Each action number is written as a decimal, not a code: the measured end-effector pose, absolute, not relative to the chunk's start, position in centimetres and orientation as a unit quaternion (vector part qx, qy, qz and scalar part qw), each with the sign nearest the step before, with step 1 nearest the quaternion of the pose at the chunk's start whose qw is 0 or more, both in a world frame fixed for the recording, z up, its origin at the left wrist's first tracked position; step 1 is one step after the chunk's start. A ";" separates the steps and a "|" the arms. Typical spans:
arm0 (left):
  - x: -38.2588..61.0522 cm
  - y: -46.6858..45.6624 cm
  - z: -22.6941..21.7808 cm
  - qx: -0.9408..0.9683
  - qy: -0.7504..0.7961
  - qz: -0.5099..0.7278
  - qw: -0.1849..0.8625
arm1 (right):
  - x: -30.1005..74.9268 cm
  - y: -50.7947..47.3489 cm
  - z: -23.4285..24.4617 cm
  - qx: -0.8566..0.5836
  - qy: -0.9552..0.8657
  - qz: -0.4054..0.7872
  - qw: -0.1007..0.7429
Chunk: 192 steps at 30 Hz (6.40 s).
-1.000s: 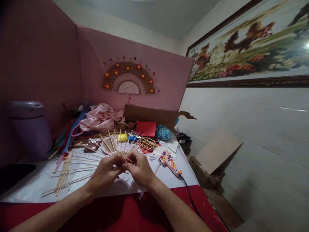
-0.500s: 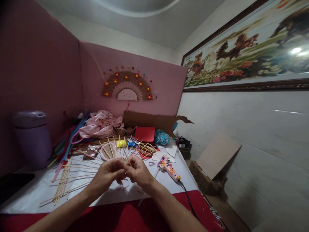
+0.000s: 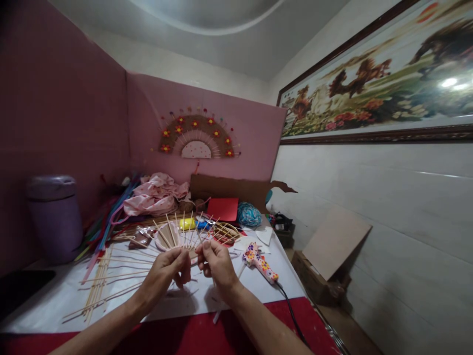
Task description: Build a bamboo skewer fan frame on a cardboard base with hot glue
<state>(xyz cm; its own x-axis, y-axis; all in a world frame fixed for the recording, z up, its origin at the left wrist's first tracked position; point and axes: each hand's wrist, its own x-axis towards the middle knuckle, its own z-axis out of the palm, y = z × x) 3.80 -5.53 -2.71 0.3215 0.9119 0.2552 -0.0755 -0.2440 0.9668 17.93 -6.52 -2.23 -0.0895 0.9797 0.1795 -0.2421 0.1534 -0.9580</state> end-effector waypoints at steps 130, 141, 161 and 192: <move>4.1 -7.0 -1.5 0.390 0.229 0.534 0.715 | 17.3 -7.0 -2.7 -0.309 -0.421 0.516 0.679; 4.0 -7.0 -0.9 0.423 0.229 0.544 0.687 | 17.3 -7.0 -3.0 -0.308 -0.417 0.518 0.681; 3.2 -7.0 1.5 0.485 0.182 0.553 0.652 | 17.8 -7.4 -2.6 -0.282 -0.534 0.494 0.625; 3.4 -6.4 -0.2 0.379 0.235 0.568 0.692 | 17.6 -7.2 -2.6 -0.357 -0.535 0.488 0.591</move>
<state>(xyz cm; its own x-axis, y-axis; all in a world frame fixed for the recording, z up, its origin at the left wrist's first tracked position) 3.44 -6.39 -0.25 0.2446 0.9639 0.1054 -0.6084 0.0679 0.7907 17.62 -7.16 -2.63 -0.0474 0.9578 0.2836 -0.1944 0.2696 -0.9431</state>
